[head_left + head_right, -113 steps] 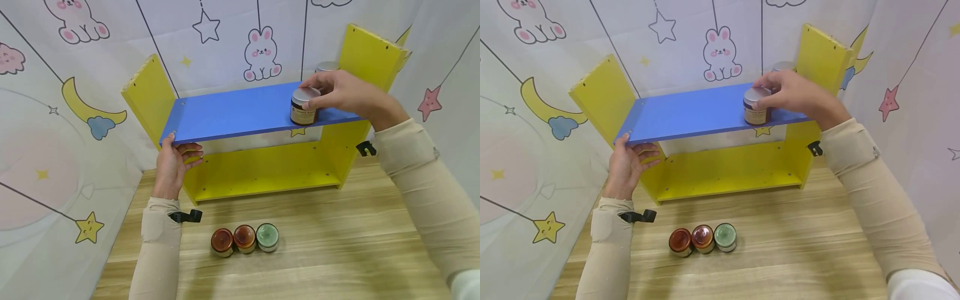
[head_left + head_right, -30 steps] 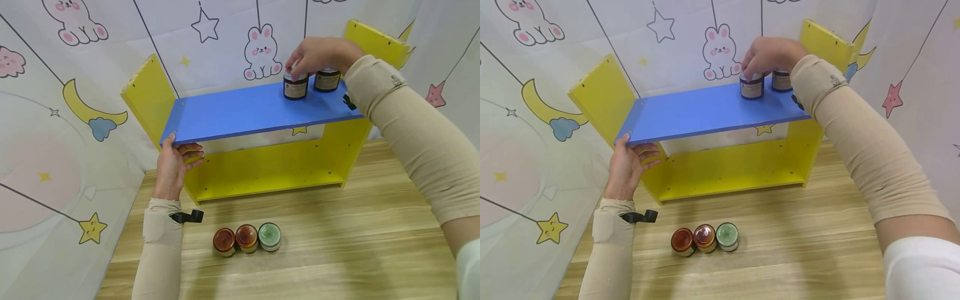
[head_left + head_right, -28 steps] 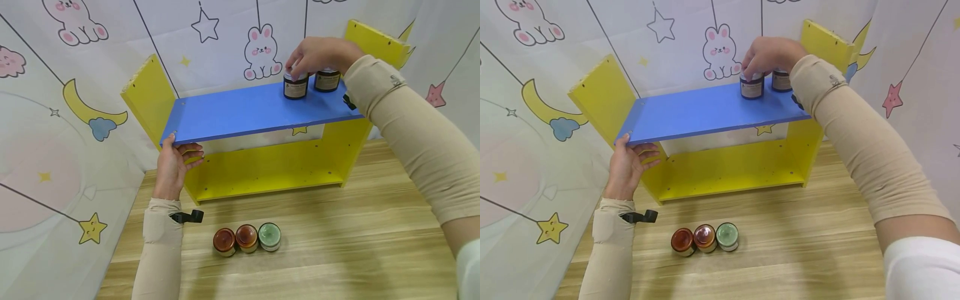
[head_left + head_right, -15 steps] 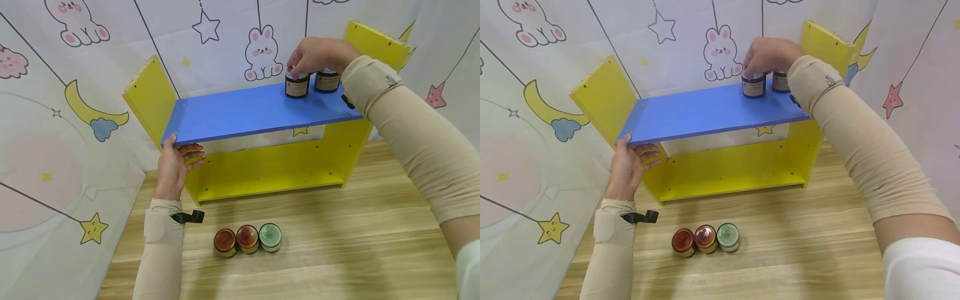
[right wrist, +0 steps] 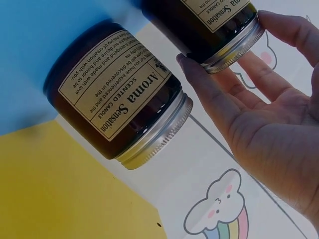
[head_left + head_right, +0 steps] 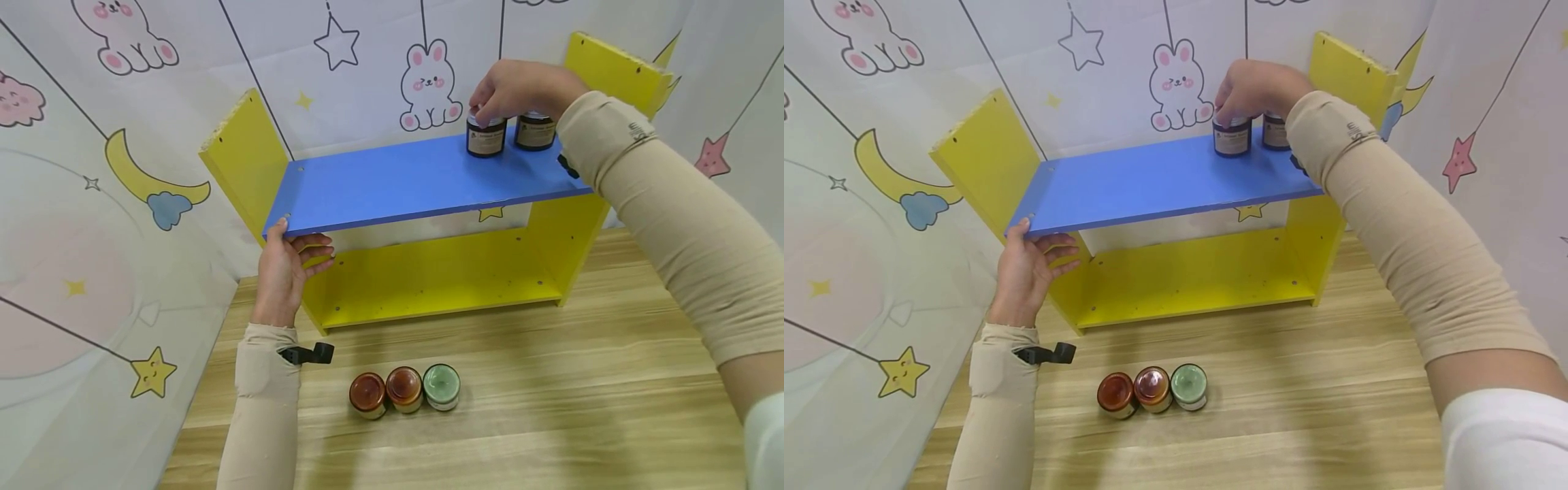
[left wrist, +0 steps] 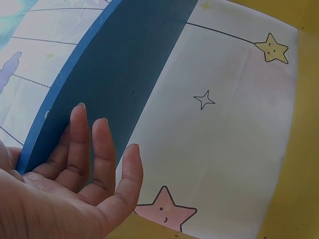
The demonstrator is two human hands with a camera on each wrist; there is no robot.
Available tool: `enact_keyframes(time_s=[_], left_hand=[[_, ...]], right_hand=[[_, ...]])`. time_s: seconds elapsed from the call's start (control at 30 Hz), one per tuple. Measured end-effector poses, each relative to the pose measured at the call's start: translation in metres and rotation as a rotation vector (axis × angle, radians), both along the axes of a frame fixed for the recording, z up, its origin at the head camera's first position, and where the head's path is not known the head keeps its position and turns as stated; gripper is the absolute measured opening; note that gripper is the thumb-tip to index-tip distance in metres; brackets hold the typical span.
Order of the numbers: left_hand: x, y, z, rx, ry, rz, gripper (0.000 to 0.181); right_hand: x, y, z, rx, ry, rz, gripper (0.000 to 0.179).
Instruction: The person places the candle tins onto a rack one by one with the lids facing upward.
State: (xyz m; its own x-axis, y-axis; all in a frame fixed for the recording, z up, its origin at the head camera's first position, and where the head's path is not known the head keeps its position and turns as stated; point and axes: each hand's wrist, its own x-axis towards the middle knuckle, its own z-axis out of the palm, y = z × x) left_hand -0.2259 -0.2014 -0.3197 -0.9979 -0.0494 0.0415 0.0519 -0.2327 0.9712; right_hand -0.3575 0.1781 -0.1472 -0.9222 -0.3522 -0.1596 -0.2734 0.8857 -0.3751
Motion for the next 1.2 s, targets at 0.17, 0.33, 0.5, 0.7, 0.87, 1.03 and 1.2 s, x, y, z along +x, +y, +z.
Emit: enact_keyframes(time_s=[0.17, 0.33, 0.5, 0.7, 0.87, 1.03, 1.2], left_hand=[[0.0001, 0.0003, -0.0006, 0.001, -0.003, 0.000, 0.048], [0.0003, 0.0004, -0.0010, -0.001, -0.005, 0.001, 0.049], [0.0001, 0.0003, -0.0009, -0.001, -0.003, 0.000, 0.050], [-0.0007, 0.0006, -0.0002, -0.004, -0.001, -0.002, 0.050], [-0.0009, 0.0009, 0.0000, -0.001, -0.001, -0.001, 0.050], [-0.0007, 0.0007, -0.0001, -0.003, -0.001, 0.003, 0.049], [-0.0008, 0.0005, 0.0002, -0.005, 0.001, 0.010, 0.049]], right_hand=[[-0.0001, -0.0009, -0.0011, 0.001, 0.007, 0.004, 0.051], [-0.0007, -0.0015, -0.0021, 0.004, 0.011, -0.001, 0.050], [-0.0003, -0.0016, -0.0019, 0.005, 0.014, -0.008, 0.050], [0.0009, -0.0018, -0.0015, 0.007, 0.021, -0.013, 0.051], [0.0008, -0.0017, -0.0016, 0.008, 0.023, -0.016, 0.051], [0.0004, -0.0026, -0.0014, 0.019, 0.026, -0.013, 0.053], [0.0019, -0.0040, -0.0010, 0.012, 0.030, -0.048, 0.057]])
